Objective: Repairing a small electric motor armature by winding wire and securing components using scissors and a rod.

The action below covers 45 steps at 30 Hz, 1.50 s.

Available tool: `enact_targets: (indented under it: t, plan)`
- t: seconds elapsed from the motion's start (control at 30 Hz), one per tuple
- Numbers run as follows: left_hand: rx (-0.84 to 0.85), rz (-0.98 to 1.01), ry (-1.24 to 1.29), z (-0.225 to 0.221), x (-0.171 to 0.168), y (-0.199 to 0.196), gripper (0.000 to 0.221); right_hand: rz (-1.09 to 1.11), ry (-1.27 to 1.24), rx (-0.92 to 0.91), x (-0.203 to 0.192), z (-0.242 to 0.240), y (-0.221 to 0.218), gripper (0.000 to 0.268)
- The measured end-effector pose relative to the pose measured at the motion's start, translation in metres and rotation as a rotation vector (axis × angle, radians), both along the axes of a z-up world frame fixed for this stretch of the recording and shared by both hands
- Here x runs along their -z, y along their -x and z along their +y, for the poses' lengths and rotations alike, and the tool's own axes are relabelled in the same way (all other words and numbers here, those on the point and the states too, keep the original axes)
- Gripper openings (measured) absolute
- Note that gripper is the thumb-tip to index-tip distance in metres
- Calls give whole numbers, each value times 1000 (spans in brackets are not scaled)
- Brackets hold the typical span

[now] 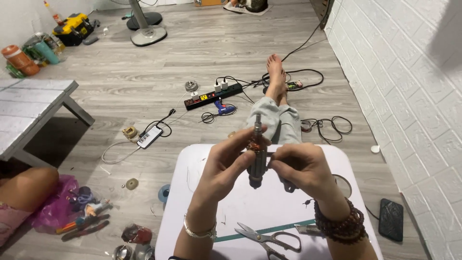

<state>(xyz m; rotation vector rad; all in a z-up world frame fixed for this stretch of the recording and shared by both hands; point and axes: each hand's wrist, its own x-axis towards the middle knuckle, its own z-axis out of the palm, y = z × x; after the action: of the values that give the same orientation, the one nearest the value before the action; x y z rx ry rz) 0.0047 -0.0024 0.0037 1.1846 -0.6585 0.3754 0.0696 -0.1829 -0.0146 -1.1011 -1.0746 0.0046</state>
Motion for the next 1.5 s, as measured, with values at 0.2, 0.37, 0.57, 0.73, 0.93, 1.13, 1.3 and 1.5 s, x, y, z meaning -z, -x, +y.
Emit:
enact_targets:
  t: [0.2,0.37,0.57,0.73,0.93,1.13,1.3,1.5]
  plan:
    - [-45,15,-16,5,-2,4,43,36,37,-13,6,-1,-3,9]
    - [-58,27,-15,4,1,3,42,14,107,-20,-4,-7,-3,6]
    - [-79,50,-49,5,1,3,42,12,124,-22,-3,-7,-5,5]
    - [-94,44,-26,5,1,2,44,54,119,18,4,0,-7,9]
    - [-69,100,57,6,12,-12,44,140,163,-27,7,3,-7,17]
    - [-10,164,89,2,13,-10,45,203,156,-6,15,-4,-11,20]
    - [25,187,120,4,17,-20,46,180,140,11,13,-5,-15,20]
    - [68,219,239,1,17,-23,49,148,52,12,7,3,-13,22]
